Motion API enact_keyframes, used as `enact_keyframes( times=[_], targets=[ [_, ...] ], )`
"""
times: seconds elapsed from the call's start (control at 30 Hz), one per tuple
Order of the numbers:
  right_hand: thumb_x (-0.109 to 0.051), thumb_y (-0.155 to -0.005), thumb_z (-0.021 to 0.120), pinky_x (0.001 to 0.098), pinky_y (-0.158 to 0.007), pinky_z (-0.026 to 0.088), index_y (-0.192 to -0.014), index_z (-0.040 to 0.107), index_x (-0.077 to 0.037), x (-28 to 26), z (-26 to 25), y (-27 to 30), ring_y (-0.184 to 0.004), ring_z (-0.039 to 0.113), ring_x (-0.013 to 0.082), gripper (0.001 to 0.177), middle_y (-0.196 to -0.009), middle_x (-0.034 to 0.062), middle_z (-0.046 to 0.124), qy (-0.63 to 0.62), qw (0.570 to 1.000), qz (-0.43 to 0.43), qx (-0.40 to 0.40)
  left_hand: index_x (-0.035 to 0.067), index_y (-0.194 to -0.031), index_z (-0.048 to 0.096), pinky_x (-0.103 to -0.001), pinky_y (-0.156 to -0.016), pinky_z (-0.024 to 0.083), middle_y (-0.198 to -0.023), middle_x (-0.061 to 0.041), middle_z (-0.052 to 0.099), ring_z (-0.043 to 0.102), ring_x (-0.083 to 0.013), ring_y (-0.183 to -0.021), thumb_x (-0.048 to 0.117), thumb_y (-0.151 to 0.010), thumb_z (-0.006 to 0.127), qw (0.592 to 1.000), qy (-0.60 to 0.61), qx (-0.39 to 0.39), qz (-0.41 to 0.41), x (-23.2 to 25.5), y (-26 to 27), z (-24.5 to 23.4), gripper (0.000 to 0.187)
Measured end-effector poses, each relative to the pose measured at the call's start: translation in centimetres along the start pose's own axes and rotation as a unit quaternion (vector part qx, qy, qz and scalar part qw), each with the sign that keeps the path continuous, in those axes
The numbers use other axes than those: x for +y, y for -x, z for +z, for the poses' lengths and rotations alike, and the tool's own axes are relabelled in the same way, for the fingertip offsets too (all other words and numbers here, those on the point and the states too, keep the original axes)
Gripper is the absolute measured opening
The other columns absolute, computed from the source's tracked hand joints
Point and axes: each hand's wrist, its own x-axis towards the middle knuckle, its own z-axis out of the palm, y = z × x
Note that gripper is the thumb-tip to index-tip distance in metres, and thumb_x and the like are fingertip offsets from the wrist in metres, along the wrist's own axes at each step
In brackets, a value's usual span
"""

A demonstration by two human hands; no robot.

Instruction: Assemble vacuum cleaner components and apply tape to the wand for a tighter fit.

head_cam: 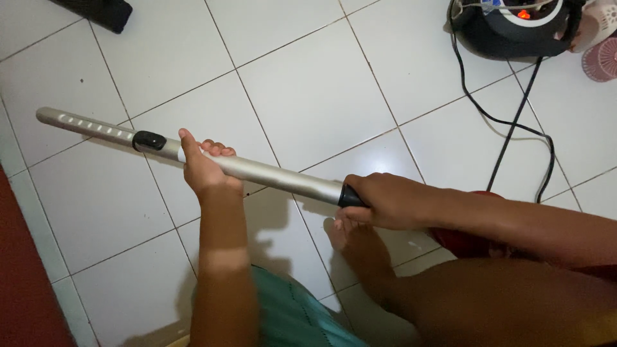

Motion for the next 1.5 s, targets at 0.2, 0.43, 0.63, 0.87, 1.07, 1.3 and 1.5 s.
enact_keyframes(
  times=[0.2, 0.43, 0.63, 0.87, 1.07, 1.3, 1.5],
  targets=[
    [-0.047, -0.095, 0.059, 0.0398, -0.067, 0.056, -0.122, 0.059, -0.013, 2.1, -1.5, -1.3, -0.075, 0.068, 0.0254, 0.043, -0.087, 0.0109, 0.073, 0.009, 0.999, -0.006, -0.037, 0.014, -0.089, 0.045, -0.033, -0.069, 0.05, -0.077, -0.001, 0.051, 0.05, -0.0154, -0.07, 0.044, -0.097, 0.067, 0.994, 0.071, -0.084, 0.006, -1.2, -2.1, -1.7, 0.039],
    [-0.043, -0.091, 0.066, 0.0376, -0.083, 0.054, -0.123, 0.064, -0.012, 13.8, -5.9, -4.7, -0.09, 0.068, 0.0178, 0.045, -0.094, 0.0035, 0.074, 0.045, 0.996, -0.01, -0.077, 0.012, -0.14, 0.042, -0.051, -0.106, 0.05, -0.124, -0.019, 0.059, 0.06, -0.0336, -0.126, 0.053, -0.098, 0.047, 0.972, 0.105, -0.173, 0.122, 1.9, -1.8, -2.8, 0.058],
    [-0.025, -0.093, 0.068, 0.0467, -0.089, 0.055, -0.133, 0.063, -0.014, 21.9, -8.8, -4.4, -0.091, 0.066, 0.0261, 0.041, -0.094, 0.0117, 0.074, 0.098, 0.974, 0.201, -0.042, 0.027, -0.151, 0.006, -0.061, -0.119, 0.042, -0.152, -0.016, 0.04, 0.045, -0.0428, -0.145, 0.035, -0.105, 0.048, 0.963, 0.049, -0.184, 0.191, 1.5, -3.8, -4.2, 0.063],
    [-0.014, -0.085, 0.081, 0.0426, -0.09, 0.055, -0.123, 0.067, -0.013, 24.3, -9.4, -4.3, -0.095, 0.071, 0.0233, 0.04, -0.101, 0.0085, 0.073, 0.104, 0.971, 0.214, 0.024, 0.015, -0.135, 0.018, -0.061, -0.092, 0.061, -0.121, -0.018, 0.047, 0.063, -0.0391, -0.107, 0.022, -0.104, 0.053, 0.976, -0.004, -0.084, 0.201, 0.6, -3.2, -3.2, 0.048],
    [-0.028, -0.085, 0.079, 0.0411, -0.075, 0.059, -0.11, 0.071, -0.016, 18.7, -8.1, -4.1, -0.081, 0.075, 0.0234, 0.029, -0.089, 0.0067, 0.076, 0.205, 0.962, 0.143, 0.111, 0.02, -0.133, 0.017, -0.055, -0.085, 0.064, -0.12, -0.013, 0.047, 0.066, -0.0376, -0.101, 0.018, -0.097, 0.053, 0.982, -0.051, -0.017, 0.179, 1.9, -0.7, -2.0, 0.05],
    [-0.037, -0.083, 0.081, 0.041, -0.068, 0.059, -0.109, 0.073, -0.023, 21.2, -10.2, -3.0, -0.072, 0.074, 0.0234, 0.031, -0.083, 0.0036, 0.077, 0.319, 0.905, 0.134, 0.246, 0.007, -0.126, 0.023, -0.056, -0.088, 0.062, -0.126, -0.015, 0.047, 0.074, -0.0365, -0.103, 0.02, -0.094, 0.065, 0.968, -0.085, -0.03, 0.233, -0.6, -3.8, -4.1, 0.054],
    [-0.025, -0.093, 0.062, 0.0434, -0.091, 0.048, -0.125, 0.055, -0.007, 12.2, 6.8, -4.6, -0.104, 0.061, 0.0286, 0.037, -0.114, 0.0141, 0.063, 0.384, 0.896, 0.08, 0.21, 0.0, -0.109, 0.056, -0.049, -0.093, 0.065, -0.103, -0.012, 0.063, 0.071, -0.028, -0.098, 0.034, -0.097, 0.067, 0.985, -0.092, -0.091, 0.112, -1.8, -7.2, -6.5, 0.037]
  ],
)
